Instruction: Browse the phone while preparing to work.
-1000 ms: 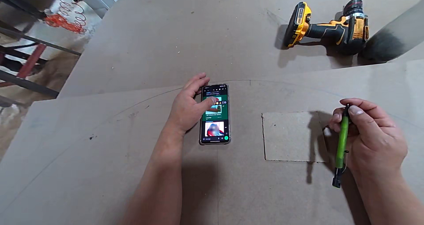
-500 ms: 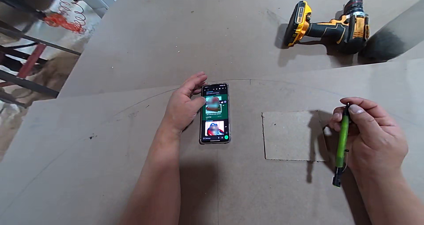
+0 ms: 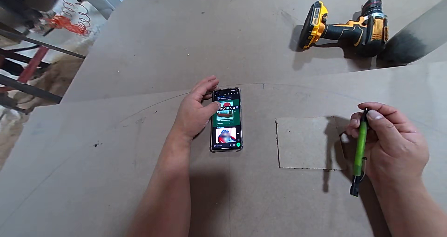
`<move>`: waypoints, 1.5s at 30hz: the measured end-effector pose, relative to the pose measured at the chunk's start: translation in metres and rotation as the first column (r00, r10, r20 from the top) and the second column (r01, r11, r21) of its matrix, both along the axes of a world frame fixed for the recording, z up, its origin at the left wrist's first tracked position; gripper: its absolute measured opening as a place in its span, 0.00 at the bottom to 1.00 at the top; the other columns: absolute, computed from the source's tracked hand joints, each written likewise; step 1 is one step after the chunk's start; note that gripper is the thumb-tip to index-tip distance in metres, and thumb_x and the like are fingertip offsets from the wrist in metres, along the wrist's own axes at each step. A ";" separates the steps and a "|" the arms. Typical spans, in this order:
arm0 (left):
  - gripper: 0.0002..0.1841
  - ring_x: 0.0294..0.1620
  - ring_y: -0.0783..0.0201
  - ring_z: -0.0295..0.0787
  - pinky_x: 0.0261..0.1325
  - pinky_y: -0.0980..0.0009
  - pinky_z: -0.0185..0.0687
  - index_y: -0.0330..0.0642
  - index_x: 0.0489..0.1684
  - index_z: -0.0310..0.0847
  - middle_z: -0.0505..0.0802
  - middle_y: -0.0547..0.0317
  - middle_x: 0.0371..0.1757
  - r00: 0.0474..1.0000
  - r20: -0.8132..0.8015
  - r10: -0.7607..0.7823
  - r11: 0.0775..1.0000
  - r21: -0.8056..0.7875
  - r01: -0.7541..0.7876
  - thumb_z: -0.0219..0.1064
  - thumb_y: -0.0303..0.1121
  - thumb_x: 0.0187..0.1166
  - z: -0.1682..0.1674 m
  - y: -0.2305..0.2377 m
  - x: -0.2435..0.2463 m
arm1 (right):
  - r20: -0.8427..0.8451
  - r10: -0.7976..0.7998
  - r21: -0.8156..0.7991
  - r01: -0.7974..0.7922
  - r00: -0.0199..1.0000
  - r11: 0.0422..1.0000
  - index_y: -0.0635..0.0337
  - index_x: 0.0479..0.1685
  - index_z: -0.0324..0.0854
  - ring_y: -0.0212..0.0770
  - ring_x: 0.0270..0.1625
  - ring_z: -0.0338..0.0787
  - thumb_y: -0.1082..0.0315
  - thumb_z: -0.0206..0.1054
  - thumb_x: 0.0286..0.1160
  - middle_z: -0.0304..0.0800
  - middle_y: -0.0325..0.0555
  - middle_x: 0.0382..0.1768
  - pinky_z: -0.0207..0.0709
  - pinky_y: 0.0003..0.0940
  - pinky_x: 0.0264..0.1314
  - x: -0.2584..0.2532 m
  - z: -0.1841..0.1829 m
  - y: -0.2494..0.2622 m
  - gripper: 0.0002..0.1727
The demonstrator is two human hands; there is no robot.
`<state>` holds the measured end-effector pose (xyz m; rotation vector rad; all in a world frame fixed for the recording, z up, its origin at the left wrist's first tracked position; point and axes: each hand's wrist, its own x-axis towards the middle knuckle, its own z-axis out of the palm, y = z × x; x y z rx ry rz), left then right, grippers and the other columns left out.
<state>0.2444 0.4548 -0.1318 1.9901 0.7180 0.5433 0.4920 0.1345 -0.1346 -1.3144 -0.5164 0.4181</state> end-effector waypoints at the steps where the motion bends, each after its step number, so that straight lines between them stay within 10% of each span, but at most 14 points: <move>1: 0.30 0.79 0.64 0.79 0.77 0.62 0.81 0.50 0.79 0.78 0.74 0.66 0.87 1.000 0.000 0.001 1.000 -0.001 -0.001 0.67 0.26 0.73 0.000 0.000 0.000 | -0.001 0.002 -0.001 -0.002 1.000 1.000 0.55 0.58 0.84 0.30 0.31 0.87 0.66 0.54 0.90 0.87 0.36 0.34 0.85 0.23 0.35 0.000 0.000 0.000 0.13; 13: 0.44 0.85 0.63 0.71 0.81 0.59 0.76 0.56 0.86 0.72 0.62 0.66 0.94 0.988 -0.086 -0.124 0.992 0.026 0.127 0.82 0.45 0.60 0.004 0.005 -0.006 | 0.012 -0.001 -0.008 0.001 1.000 1.000 0.54 0.58 0.84 0.29 0.32 0.87 0.65 0.53 0.90 0.87 0.34 0.34 0.85 0.23 0.37 0.000 0.000 0.000 0.14; 45: 0.39 0.84 0.64 0.71 0.80 0.59 0.77 0.55 0.84 0.74 0.61 0.66 0.94 0.987 -0.113 -0.116 0.992 0.042 0.121 0.76 0.35 0.63 0.006 0.002 -0.005 | 0.004 -0.012 -0.017 0.012 1.000 1.000 0.54 0.58 0.84 0.28 0.31 0.87 0.65 0.53 0.90 0.88 0.33 0.34 0.85 0.21 0.36 -0.001 0.000 -0.001 0.14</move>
